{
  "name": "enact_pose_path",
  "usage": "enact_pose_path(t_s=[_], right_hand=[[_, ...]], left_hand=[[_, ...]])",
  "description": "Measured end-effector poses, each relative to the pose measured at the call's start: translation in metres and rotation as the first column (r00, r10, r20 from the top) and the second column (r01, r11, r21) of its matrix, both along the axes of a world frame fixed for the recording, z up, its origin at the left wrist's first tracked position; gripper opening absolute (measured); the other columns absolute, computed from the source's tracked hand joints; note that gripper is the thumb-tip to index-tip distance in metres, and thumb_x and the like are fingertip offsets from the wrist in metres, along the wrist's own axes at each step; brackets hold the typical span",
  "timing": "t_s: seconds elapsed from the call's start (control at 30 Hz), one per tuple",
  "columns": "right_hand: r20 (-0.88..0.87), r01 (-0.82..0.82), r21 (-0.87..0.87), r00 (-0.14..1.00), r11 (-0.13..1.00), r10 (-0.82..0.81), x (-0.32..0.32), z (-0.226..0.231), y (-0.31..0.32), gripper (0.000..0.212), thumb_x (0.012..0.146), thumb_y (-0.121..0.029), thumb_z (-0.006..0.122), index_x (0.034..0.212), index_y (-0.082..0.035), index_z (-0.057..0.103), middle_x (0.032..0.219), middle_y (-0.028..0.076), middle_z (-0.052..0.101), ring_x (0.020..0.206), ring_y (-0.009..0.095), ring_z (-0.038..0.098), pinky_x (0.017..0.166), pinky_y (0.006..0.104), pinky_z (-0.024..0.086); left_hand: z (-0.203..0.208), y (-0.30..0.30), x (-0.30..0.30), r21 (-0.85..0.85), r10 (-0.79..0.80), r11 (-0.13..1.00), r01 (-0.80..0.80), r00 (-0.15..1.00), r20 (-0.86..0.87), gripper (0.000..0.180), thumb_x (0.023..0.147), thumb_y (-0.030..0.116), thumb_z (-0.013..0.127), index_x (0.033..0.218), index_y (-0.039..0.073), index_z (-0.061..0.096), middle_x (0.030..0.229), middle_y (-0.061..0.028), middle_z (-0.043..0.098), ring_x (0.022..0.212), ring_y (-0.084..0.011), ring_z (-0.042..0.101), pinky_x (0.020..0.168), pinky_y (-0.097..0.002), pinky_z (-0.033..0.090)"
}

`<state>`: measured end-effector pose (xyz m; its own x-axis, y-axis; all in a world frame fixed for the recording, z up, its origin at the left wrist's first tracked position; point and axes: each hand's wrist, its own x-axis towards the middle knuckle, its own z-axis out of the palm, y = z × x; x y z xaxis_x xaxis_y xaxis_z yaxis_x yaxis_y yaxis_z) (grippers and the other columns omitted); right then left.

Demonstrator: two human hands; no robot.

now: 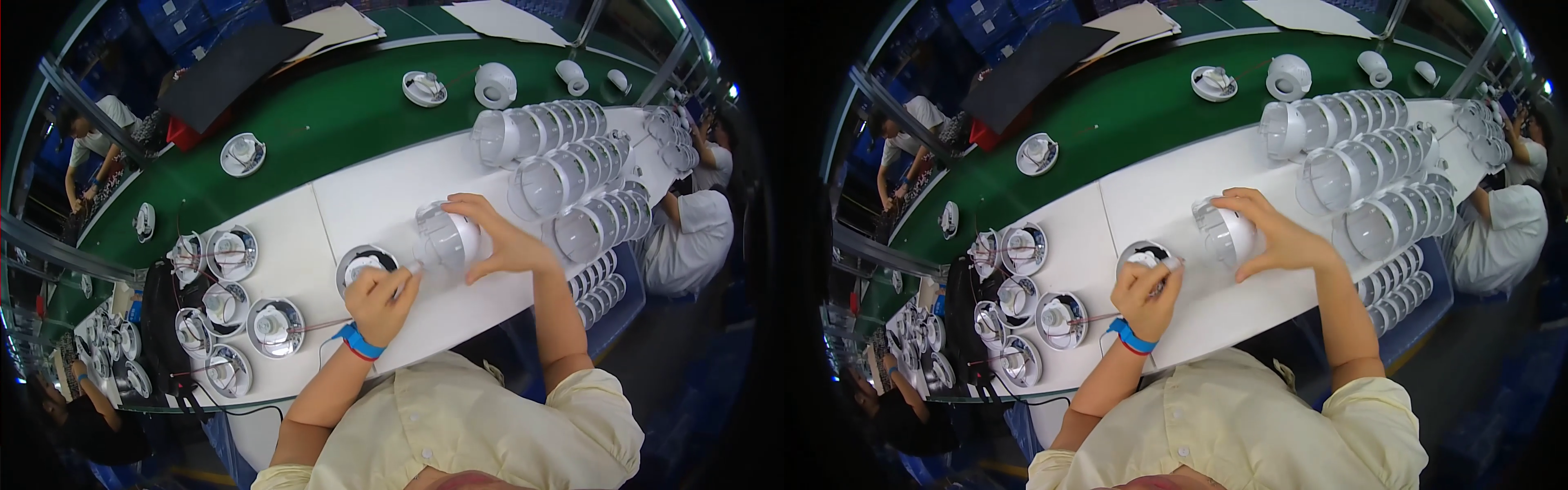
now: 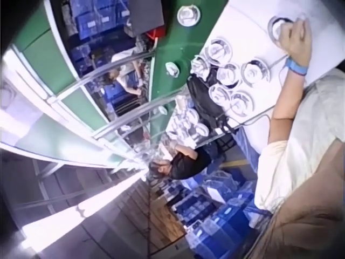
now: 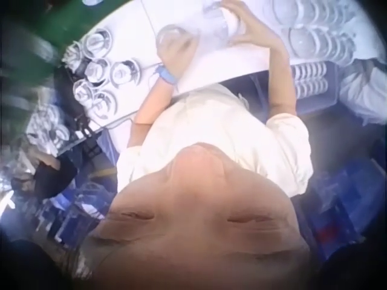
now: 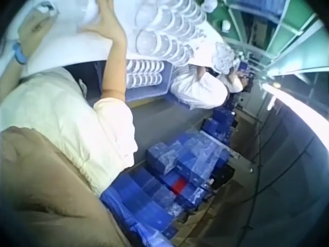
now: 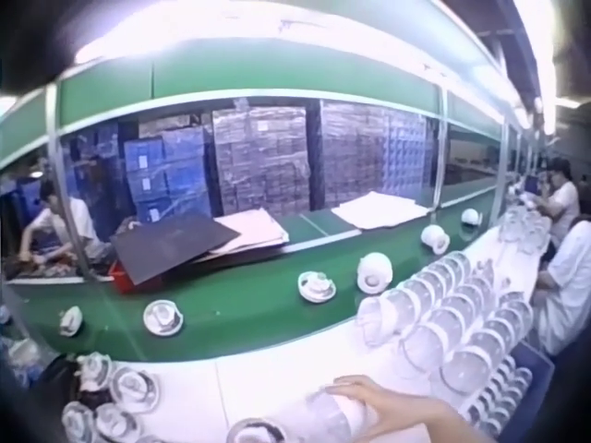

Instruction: Assembling plastic domes and metal components at a factory workbench.

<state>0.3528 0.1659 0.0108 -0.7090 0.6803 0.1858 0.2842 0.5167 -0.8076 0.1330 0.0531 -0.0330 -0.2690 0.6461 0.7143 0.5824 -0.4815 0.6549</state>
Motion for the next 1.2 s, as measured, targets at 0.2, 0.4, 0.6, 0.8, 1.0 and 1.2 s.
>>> enact_pose_path(t_s=[0.2,0.4,0.6,0.8,1.0,1.2], right_hand=[[-0.03,0.527,0.455,0.815,0.717,-0.579,-0.073,-0.003,0.175,0.052,0.085,-0.021,0.07,0.131,-0.004,0.051,0.108,0.011,0.062,0.099,0.028,0.063,0.083,0.0329,0.051],[0.161,-0.012,0.984,0.482,0.177,-0.862,-0.106,-0.088,0.305,0.023,0.088,-0.019,0.059,0.109,-0.01,0.056,0.101,0.009,0.063,0.09,0.024,0.067,0.065,0.037,0.054],[0.218,-0.204,0.969,0.448,0.138,-0.867,-0.137,-0.071,0.292,0.019,0.083,-0.015,0.061,0.1,-0.006,0.058,0.09,0.008,0.061,0.084,0.02,0.065,0.059,0.0318,0.053],[0.294,-0.273,0.933,0.954,0.235,-0.058,-0.221,-0.017,0.122,0.013,0.078,-0.012,0.06,0.09,-0.009,0.055,0.077,0.005,0.059,0.067,0.018,0.063,0.052,0.0308,0.053],[0.41,-0.368,0.91,0.742,-0.189,0.53,-0.271,-0.051,0.055,0.014,0.08,-0.02,0.059,0.088,-0.011,0.052,0.071,-0.001,0.051,0.063,0.014,0.058,0.047,0.0281,0.044],[0.45,-0.422,0.875,0.533,-0.236,0.716,-0.284,-0.048,0.048,0.021,0.083,-0.025,0.06,0.097,-0.01,0.058,0.077,0.001,0.054,0.069,0.016,0.055,0.06,0.0288,0.046]], left_hand=[[0.009,-0.003,0.001,0.104,-0.034,0.992,0.074,0.937,-0.347,0.023,0.063,0.011,0.089,0.078,0.013,0.072,0.064,-0.0019,0.037,0.053,-0.0188,0.039,0.047,-0.0334,0.028],[0.002,0.0,-0.011,0.16,0.016,0.986,0.046,0.931,-0.366,0.022,0.061,0.014,0.089,0.075,0.016,0.073,0.064,-0.0016,0.035,0.056,-0.0202,0.039,0.048,-0.034,0.03],[0.008,0.01,-0.02,0.156,-0.024,0.985,0.077,0.949,-0.315,0.022,0.061,0.011,0.087,0.076,0.015,0.07,0.068,0.0008,0.046,0.062,-0.02,0.049,0.056,-0.032,0.038],[0.019,0.005,-0.022,0.149,-0.009,0.987,0.065,0.935,-0.353,0.024,0.064,0.015,0.085,0.081,0.014,0.068,0.074,0.0026,0.057,0.071,-0.0173,0.055,0.064,-0.0318,0.042],[0.016,0.009,-0.022,0.134,-0.075,0.982,0.132,0.929,-0.361,0.021,0.067,0.016,0.081,0.083,0.013,0.068,0.077,0.0027,0.058,0.073,-0.0167,0.056,0.068,-0.0316,0.043],[0.014,0.008,-0.029,0.072,-0.105,0.987,0.146,0.909,-0.404,0.018,0.07,0.015,0.077,0.086,0.013,0.069,0.08,0.0024,0.059,0.077,-0.0169,0.057,0.071,-0.0316,0.043]])
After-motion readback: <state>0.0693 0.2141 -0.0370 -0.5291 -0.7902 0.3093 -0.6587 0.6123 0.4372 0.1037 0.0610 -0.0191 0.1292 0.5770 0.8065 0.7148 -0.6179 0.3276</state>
